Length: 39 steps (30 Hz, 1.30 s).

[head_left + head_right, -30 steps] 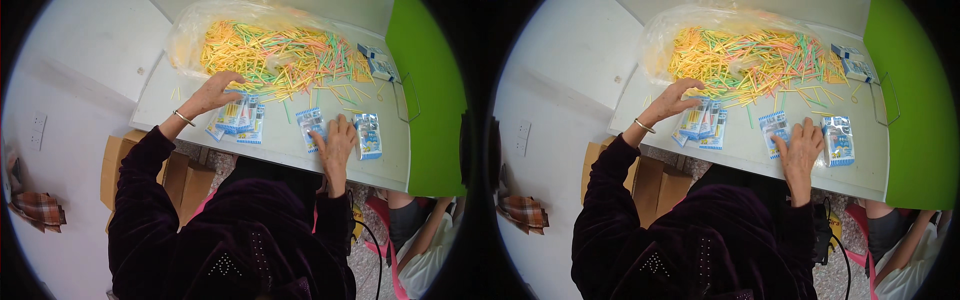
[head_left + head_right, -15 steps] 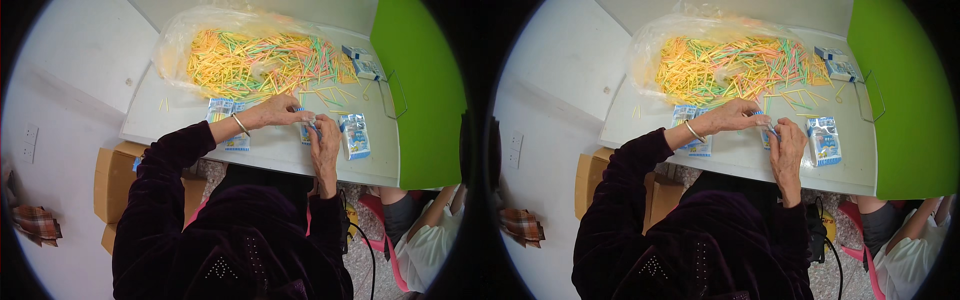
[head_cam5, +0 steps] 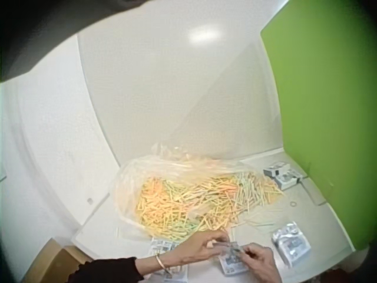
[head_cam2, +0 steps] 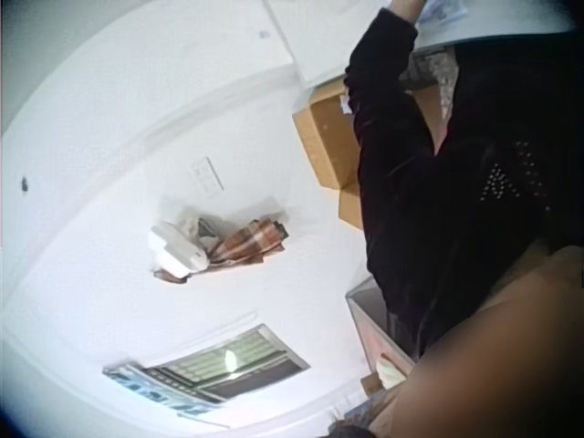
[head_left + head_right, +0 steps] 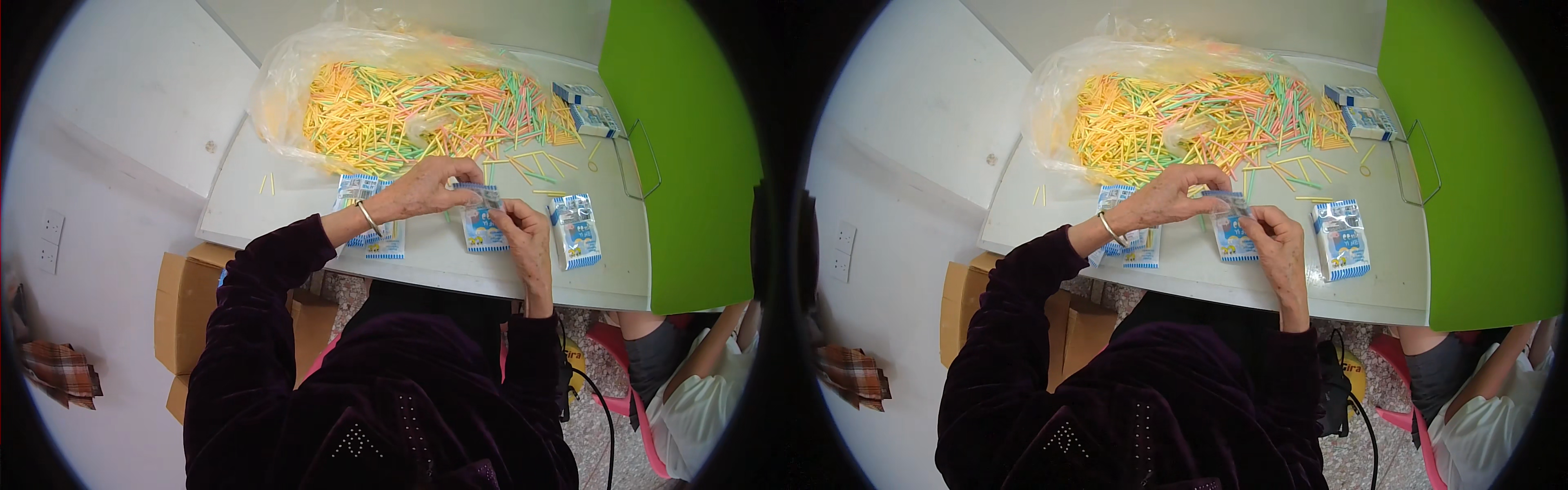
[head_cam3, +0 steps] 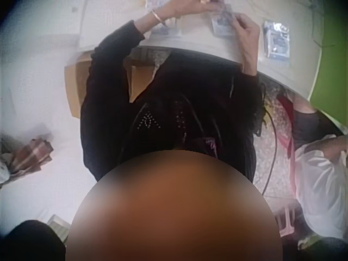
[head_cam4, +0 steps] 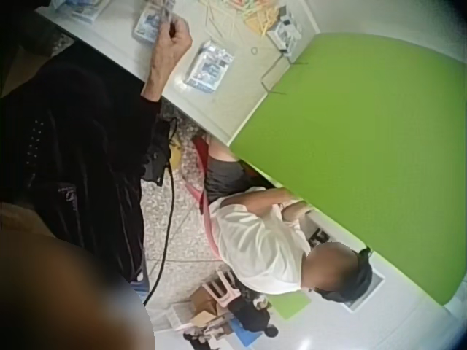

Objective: Packing colorful plastic straws into small plastic packets.

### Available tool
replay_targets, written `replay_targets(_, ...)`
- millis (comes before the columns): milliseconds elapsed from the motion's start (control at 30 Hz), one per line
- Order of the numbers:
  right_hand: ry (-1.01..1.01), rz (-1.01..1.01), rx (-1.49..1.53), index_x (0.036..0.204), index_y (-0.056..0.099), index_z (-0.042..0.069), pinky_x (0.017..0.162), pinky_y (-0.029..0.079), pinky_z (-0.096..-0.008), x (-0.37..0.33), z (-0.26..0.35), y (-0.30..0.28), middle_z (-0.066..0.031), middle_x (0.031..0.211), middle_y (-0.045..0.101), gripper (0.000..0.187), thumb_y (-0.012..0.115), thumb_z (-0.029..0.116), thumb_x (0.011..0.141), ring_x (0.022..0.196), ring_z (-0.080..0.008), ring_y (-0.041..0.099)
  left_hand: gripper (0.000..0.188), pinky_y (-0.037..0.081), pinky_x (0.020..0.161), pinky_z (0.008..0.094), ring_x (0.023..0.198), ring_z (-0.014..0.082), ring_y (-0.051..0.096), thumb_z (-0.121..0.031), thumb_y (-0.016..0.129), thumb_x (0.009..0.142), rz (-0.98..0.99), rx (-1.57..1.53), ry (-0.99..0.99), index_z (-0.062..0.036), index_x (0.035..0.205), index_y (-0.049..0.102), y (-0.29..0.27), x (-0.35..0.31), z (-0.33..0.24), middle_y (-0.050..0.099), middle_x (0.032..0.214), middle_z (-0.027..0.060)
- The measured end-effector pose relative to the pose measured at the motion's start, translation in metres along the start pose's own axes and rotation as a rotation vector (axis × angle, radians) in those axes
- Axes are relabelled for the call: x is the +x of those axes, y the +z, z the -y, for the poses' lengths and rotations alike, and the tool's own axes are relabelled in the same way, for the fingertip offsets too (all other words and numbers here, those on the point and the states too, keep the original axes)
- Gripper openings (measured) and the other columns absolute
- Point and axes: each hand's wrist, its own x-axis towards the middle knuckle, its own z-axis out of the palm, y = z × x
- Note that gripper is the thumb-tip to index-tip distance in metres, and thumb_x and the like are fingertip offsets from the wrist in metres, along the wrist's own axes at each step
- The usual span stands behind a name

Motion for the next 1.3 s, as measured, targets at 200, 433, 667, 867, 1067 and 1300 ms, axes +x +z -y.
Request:
replay_targets(200, -0.126, -0.050, -0.095, 0.092, 0.063, -0.002, 0.059, 0.039, -0.0170, 0.003, -0.006, 0.006, 0.0019, 0.075, 0.060, 0.015, 0.060, 0.011, 0.084, 0.066, -0.0026, 0.050, 0.020, 0.047, 0.067, 0.0327, 0.071, 0.0274, 0.060, -0.015, 0.065, 0.077, 0.003, 0.149, 0.042, -0.0019, 0.091, 0.064, 0.007, 0.009, -0.003, 0.063, 0.081, 0.0145)
replay_targets(433, -0.065, -0.081, -0.038, 0.090, 0.063, -0.003, 0.057, 0.039, -0.0172, 0.004, -0.011, 0.002, 0.0021, 0.073, 0.059, 0.016, 0.059, 0.012, 0.085, 0.065, -0.0024, 0.048, 0.017, 0.045, 0.060, 0.0334, 0.064, 0.0274, 0.059, -0.015, 0.064, 0.077, -0.046, 0.168, 0.088, -0.0008, 0.085, 0.065, 0.014, 0.018, 0.006, 0.061, 0.072, 0.0159)
replay_targets(667, -0.100, -0.119, -0.134, 0.083, 0.060, -0.004, 0.053, 0.035, -0.0188, 0.003, -0.009, 0.002, 0.0024, 0.065, 0.053, 0.017, 0.057, 0.012, 0.087, 0.060, -0.0030, 0.043, 0.018, 0.045, 0.066, 0.0345, 0.073, 0.0257, 0.059, -0.018, 0.062, 0.079, 0.071, 0.173, 0.140, -0.0020, 0.088, 0.063, -0.006, 0.053, 0.021, 0.061, 0.078, 0.0126)
replay_targets(867, -0.175, -0.155, -0.280, 0.074, 0.053, -0.003, 0.049, 0.029, -0.0226, 0.002, -0.012, 0.005, 0.0019, 0.057, 0.039, 0.018, 0.057, 0.010, 0.086, 0.057, -0.0053, 0.033, 0.036, 0.036, 0.090, 0.0427, 0.112, 0.0274, 0.044, -0.023, 0.057, 0.081, 0.059, 1.165, 0.442, -0.0119, 0.114, 0.052, -0.026, 0.120, 0.051, 0.048, 0.121, 0.0092)
replay_targets(1067, -0.166, -0.152, -0.261, 0.071, 0.049, -0.002, 0.048, 0.028, -0.0236, 0.001, -0.011, 0.006, 0.0007, 0.056, 0.037, 0.022, 0.058, 0.010, 0.085, 0.056, -0.0061, 0.032, 0.042, 0.027, 0.099, 0.0472, 0.126, 0.0290, 0.031, -0.027, 0.053, 0.082, 0.132, 1.437, 0.592, -0.0145, 0.122, 0.046, -0.011, 0.153, 0.065, 0.037, 0.133, 0.0098)
replay_targets(1300, -0.210, -0.144, -0.328, 0.070, 0.048, -0.003, 0.048, 0.029, -0.0247, 0.002, -0.012, 0.006, -0.0020, 0.056, 0.037, 0.022, 0.058, 0.010, 0.085, 0.055, -0.0074, 0.032, 0.053, 0.022, 0.104, 0.0463, 0.131, 0.0277, 0.025, -0.031, 0.049, 0.084, 0.186, 1.646, 0.602, -0.0135, 0.133, 0.036, -0.001, 0.168, 0.063, 0.031, 0.141, 0.0081)
